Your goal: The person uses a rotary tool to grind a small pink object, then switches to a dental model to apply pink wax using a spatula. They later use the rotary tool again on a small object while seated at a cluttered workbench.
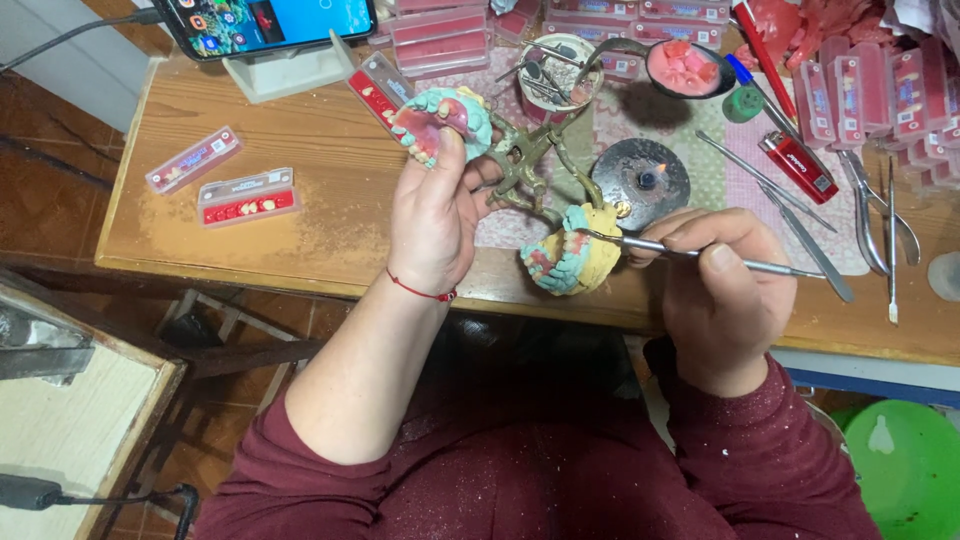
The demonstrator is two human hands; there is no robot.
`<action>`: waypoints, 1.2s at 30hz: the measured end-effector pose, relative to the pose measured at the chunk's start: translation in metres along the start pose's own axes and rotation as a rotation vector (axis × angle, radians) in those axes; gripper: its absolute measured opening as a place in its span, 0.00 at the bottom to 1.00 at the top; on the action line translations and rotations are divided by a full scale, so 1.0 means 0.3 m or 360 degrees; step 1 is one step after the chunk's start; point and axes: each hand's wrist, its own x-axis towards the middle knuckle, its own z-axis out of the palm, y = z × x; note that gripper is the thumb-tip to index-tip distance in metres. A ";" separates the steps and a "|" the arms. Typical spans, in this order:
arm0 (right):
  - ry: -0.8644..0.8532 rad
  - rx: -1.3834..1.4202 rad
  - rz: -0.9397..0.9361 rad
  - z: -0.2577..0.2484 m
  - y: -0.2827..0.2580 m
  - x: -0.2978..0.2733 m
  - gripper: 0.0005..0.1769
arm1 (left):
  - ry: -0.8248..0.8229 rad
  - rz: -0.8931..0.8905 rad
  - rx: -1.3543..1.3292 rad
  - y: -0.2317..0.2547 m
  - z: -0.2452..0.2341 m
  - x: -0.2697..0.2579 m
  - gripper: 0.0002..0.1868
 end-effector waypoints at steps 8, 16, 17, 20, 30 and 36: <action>0.0321 -0.0282 -0.0110 -0.139 -0.079 0.198 0.10 | 0.0004 -0.0009 -0.0017 -0.010 -0.016 -0.006 0.19; 0.0304 -0.0359 0.0097 -0.170 -0.066 0.238 0.14 | 0.0060 -0.0026 -0.0010 0.012 0.020 -0.011 0.19; 0.0310 -0.0375 0.0097 -0.169 -0.066 0.236 0.14 | 0.0061 -0.0016 -0.0010 0.008 0.016 -0.010 0.19; 0.0302 -0.0398 0.0090 -0.162 -0.066 0.238 0.14 | 0.0074 -0.0007 -0.0013 0.002 0.004 -0.008 0.19; 0.0283 -0.0292 0.0114 -0.166 -0.056 0.242 0.13 | 0.0054 -0.0021 0.0032 0.013 0.016 -0.010 0.21; 0.0300 -0.0224 0.0157 -0.182 -0.048 0.245 0.15 | 0.0072 -0.0027 0.0031 0.007 0.007 -0.009 0.21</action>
